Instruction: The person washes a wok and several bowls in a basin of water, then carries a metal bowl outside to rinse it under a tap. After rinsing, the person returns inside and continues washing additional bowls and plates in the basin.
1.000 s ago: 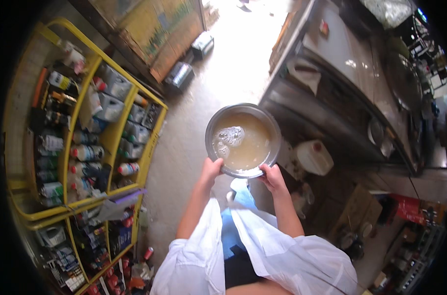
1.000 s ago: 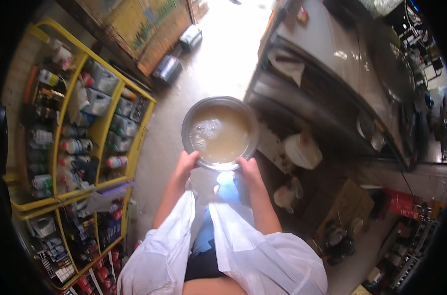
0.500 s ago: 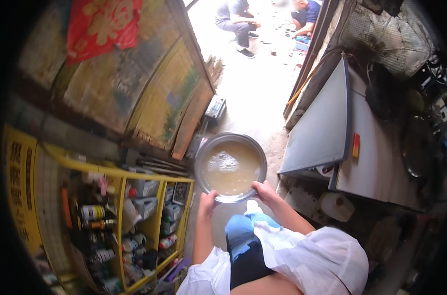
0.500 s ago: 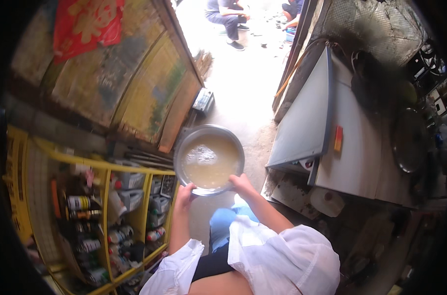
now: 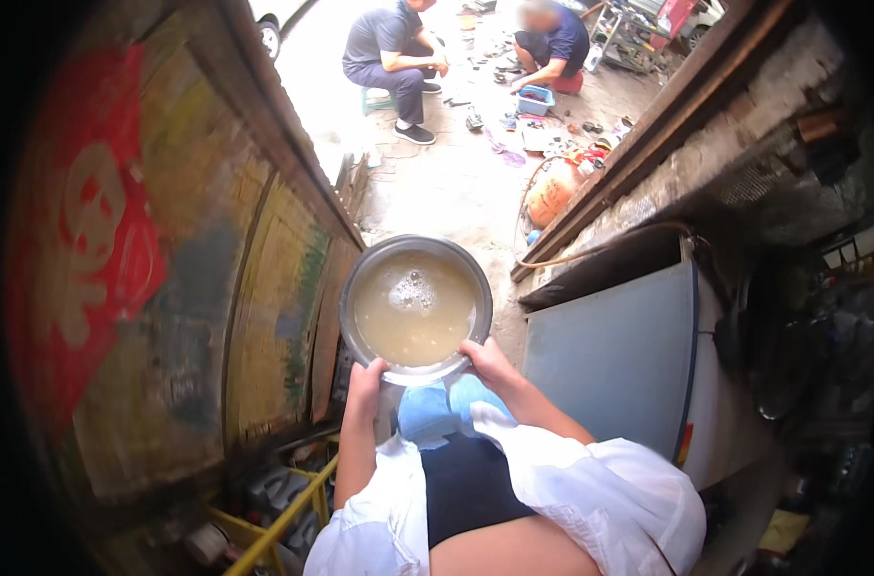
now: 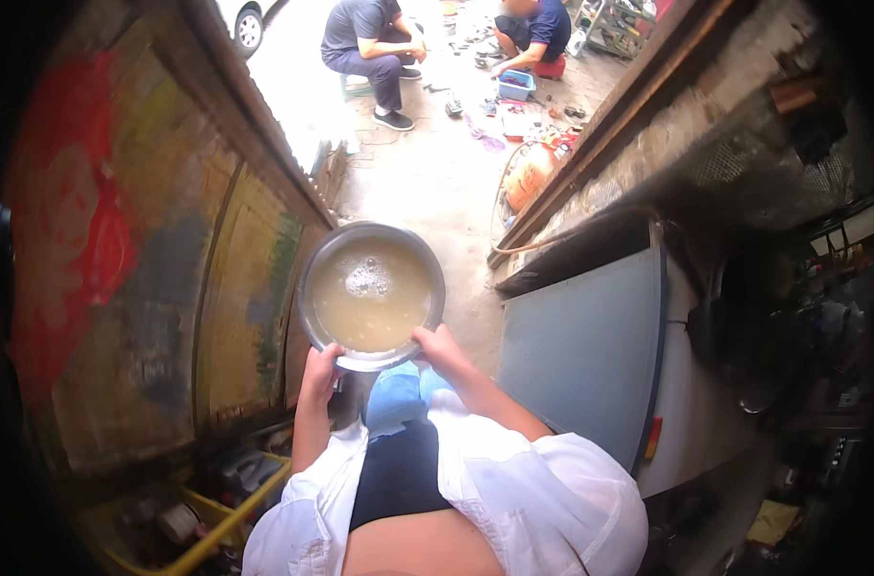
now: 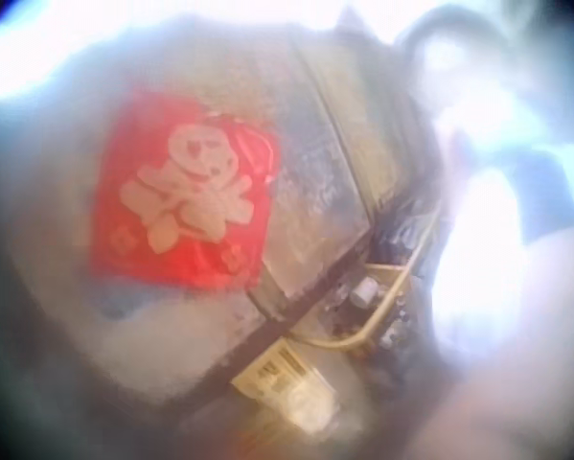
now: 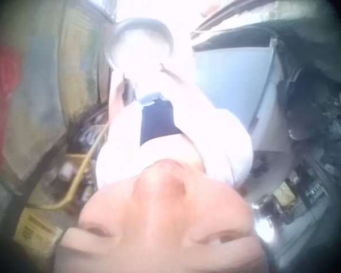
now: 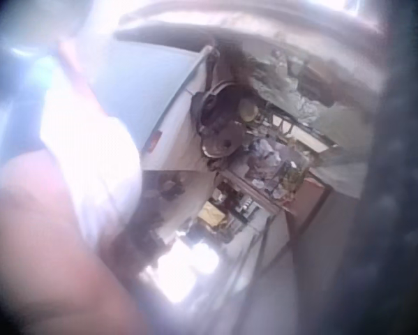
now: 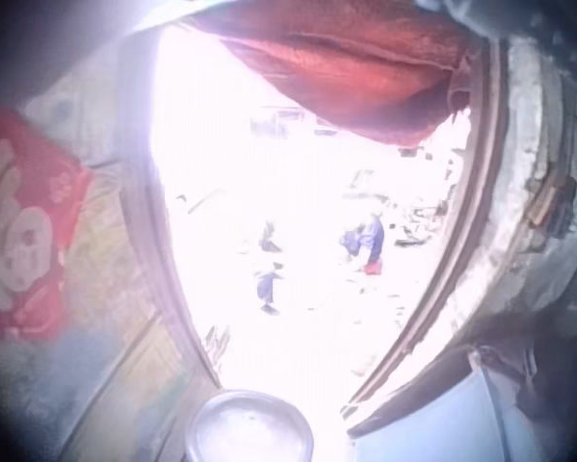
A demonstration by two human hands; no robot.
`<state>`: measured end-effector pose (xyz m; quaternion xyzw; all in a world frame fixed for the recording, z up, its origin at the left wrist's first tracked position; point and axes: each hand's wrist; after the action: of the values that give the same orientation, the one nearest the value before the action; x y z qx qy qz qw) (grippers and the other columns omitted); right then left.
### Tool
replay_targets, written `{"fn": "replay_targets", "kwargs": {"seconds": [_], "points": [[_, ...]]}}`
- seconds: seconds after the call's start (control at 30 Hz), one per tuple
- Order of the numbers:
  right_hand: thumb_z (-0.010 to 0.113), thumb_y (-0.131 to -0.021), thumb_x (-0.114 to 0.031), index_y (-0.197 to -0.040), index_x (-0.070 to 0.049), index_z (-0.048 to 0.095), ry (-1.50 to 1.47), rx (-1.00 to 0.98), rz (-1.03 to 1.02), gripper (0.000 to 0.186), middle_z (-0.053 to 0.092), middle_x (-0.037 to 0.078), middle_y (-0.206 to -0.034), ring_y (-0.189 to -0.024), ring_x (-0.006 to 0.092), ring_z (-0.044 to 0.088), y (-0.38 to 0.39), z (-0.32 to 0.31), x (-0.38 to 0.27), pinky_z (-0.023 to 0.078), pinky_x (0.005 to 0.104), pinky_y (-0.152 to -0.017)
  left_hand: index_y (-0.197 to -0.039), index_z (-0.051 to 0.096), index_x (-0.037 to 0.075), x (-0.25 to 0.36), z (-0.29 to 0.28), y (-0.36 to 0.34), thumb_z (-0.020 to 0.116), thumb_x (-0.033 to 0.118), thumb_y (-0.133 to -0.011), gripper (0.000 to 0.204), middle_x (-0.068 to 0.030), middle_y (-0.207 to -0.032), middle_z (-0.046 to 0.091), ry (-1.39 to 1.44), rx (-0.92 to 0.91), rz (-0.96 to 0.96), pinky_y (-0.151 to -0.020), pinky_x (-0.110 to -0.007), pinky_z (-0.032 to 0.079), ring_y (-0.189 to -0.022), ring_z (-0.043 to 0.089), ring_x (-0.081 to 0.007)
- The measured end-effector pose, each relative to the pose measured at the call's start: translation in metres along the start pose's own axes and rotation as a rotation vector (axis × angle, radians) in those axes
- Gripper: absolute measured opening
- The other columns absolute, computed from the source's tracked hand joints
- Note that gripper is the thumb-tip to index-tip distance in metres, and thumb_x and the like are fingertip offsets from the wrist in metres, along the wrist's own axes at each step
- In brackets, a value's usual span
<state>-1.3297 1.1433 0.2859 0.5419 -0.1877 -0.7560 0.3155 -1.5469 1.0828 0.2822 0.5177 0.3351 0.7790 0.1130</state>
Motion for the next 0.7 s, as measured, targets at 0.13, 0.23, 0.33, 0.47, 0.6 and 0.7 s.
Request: {"fn": "replay_targets", "kwargs": {"seconds": [0.13,0.23,0.33,0.47,0.6,0.7], "points": [[0.051,-0.077,-0.004,-0.101,0.006,0.052,-0.007,0.034,0.005,0.026,0.059,0.008,-0.084,-0.07,0.0187,0.061,-0.074,0.015,-0.069,0.054,0.0337,-0.063,-0.102,0.054,-0.004,0.064,0.016,-0.084,0.049,0.006,-0.071,0.032,-0.008,-0.088,0.058,-0.058,-0.03,-0.027,-0.062,-0.029,0.049,-0.073,0.058,-0.0165],[0.052,-0.078,-0.01,-0.108,0.005,0.053,0.044,0.031,0.012,0.033,0.06,0.013,-0.094,-0.081,0.0209,0.062,-0.123,0.019,-0.113,0.055,0.035,-0.07,-0.099,0.053,-0.001,0.11,0.04,-0.137,0.05,0.008,-0.072,0.029,-0.0063,-0.084,0.058,-0.087,-0.039,0.003,-0.055,-0.025,0.05,-0.071,0.059,-0.0138],[0.051,-0.077,-0.009,-0.111,0.005,0.05,0.011,-0.03,0.0,0.037,0.059,0.013,-0.098,-0.085,0.0214,0.061,-0.182,0.024,-0.152,0.055,0.0355,-0.07,-0.104,0.051,-0.003,0.146,0.057,-0.186,0.049,0.007,-0.071,0.035,-0.0092,-0.09,0.057,-0.055,-0.008,-0.021,-0.064,-0.031,0.051,-0.078,0.059,-0.0182],[0.051,-0.076,-0.006,-0.111,0.003,0.048,0.074,0.073,0.027,0.036,0.058,0.01,-0.091,-0.076,0.0179,0.061,-0.237,0.037,-0.219,0.054,0.032,-0.064,-0.107,0.049,-0.003,0.191,0.089,-0.238,0.051,0.007,-0.071,0.037,-0.0104,-0.092,0.056,0.022,0.05,-0.028,-0.067,-0.033,0.052,-0.082,0.059,-0.0207],[0.051,-0.076,-0.007,-0.113,0.003,0.047,0.082,0.003,0.034,0.039,0.058,0.011,-0.095,-0.081,0.0197,0.061,-0.285,0.051,-0.273,0.053,0.0346,-0.067,-0.106,0.047,-0.002,0.237,0.097,-0.288,0.05,0.005,-0.072,0.035,-0.0081,-0.089,0.057,0.019,0.017,-0.047,-0.058,-0.026,0.054,-0.072,0.061,-0.0168],[0.051,-0.075,-0.007,-0.116,0.002,0.045,0.061,-0.032,0.071,0.043,0.058,0.012,-0.097,-0.082,0.0204,0.061,-0.323,0.066,-0.317,0.053,0.0353,-0.068,-0.109,0.046,-0.004,0.272,0.107,-0.326,0.049,0.005,-0.073,0.038,-0.0109,-0.094,0.058,0.031,0.033,-0.013,-0.062,-0.027,0.054,-0.078,0.062,-0.0179]]}}
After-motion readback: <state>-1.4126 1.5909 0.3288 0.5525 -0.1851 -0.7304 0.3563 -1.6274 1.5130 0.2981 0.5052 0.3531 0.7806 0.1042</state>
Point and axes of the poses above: each hand's wrist, its own y-axis away from the middle knuckle, its own z-axis out of the palm, x = y × z
